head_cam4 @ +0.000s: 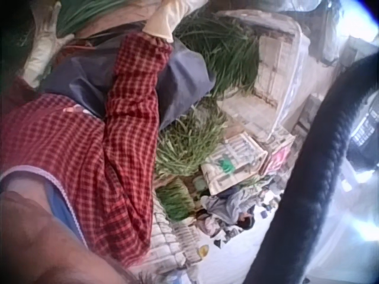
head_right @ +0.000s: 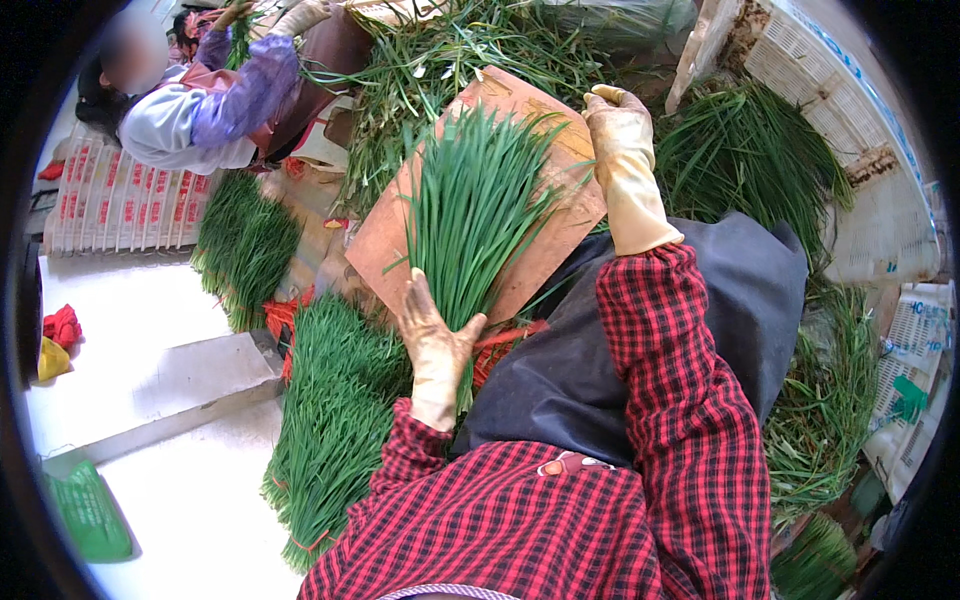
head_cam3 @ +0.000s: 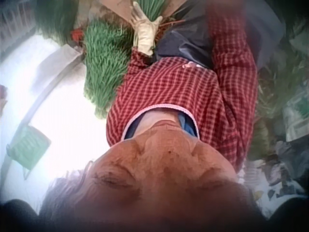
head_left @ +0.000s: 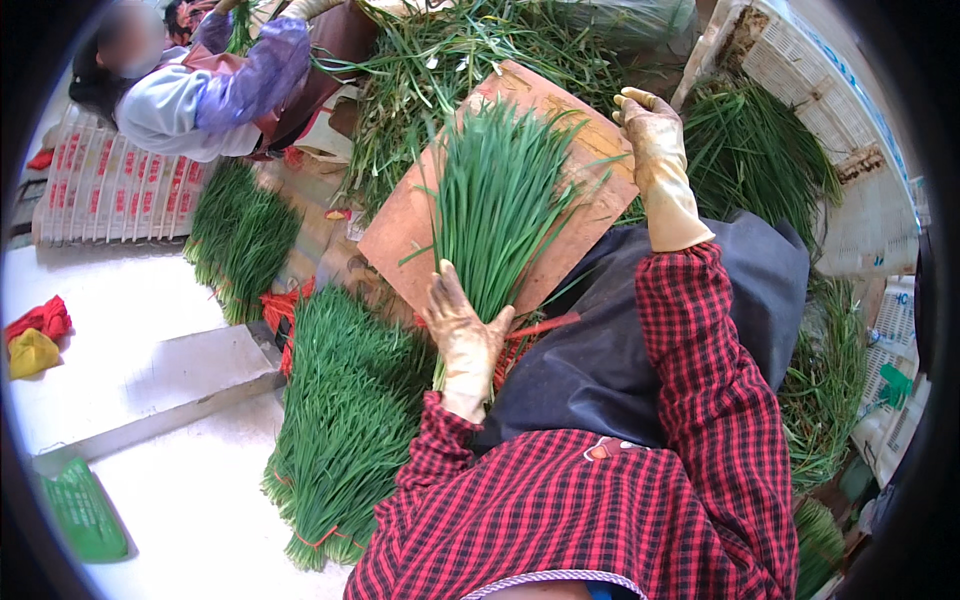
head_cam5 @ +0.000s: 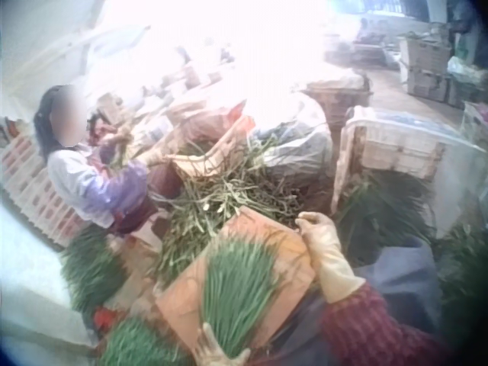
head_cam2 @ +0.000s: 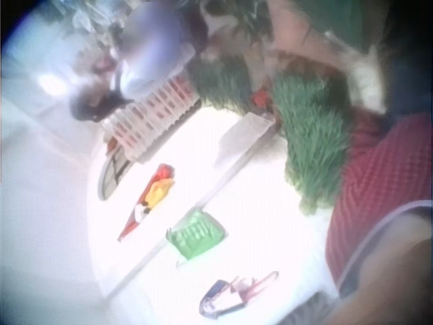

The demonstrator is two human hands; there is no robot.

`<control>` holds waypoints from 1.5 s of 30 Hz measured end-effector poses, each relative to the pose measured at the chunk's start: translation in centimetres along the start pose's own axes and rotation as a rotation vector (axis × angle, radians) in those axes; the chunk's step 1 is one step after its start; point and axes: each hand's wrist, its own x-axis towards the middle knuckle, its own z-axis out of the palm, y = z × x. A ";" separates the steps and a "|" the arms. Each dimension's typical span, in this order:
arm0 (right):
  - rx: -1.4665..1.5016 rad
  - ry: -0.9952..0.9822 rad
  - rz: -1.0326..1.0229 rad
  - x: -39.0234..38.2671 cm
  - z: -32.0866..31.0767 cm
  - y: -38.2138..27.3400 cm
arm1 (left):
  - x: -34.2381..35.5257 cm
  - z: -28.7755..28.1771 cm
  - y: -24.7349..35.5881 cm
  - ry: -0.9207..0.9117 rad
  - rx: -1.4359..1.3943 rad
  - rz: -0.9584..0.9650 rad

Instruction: The person assembles a bundle of green onions, secures it with a red tie, and then gathers and cleans more individual green onions from a crate.

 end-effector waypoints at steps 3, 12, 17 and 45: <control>0.055 -0.065 0.045 -0.7 0.0 -0.4 | -1.7 1.4 0.7 -0.008 0.111 -0.043; 0.131 -0.215 0.147 -2.3 0.9 -0.9 | 2.4 -1.0 -3.3 -0.192 -0.229 -0.268; 0.149 -0.272 0.170 -1.9 0.5 -1.1 | 3.6 -0.5 -13.0 -0.566 -1.327 -0.161; -0.306 -0.793 0.320 -14.3 9.2 7.4 | 7.6 -0.3 -4.0 -0.348 -1.012 -0.342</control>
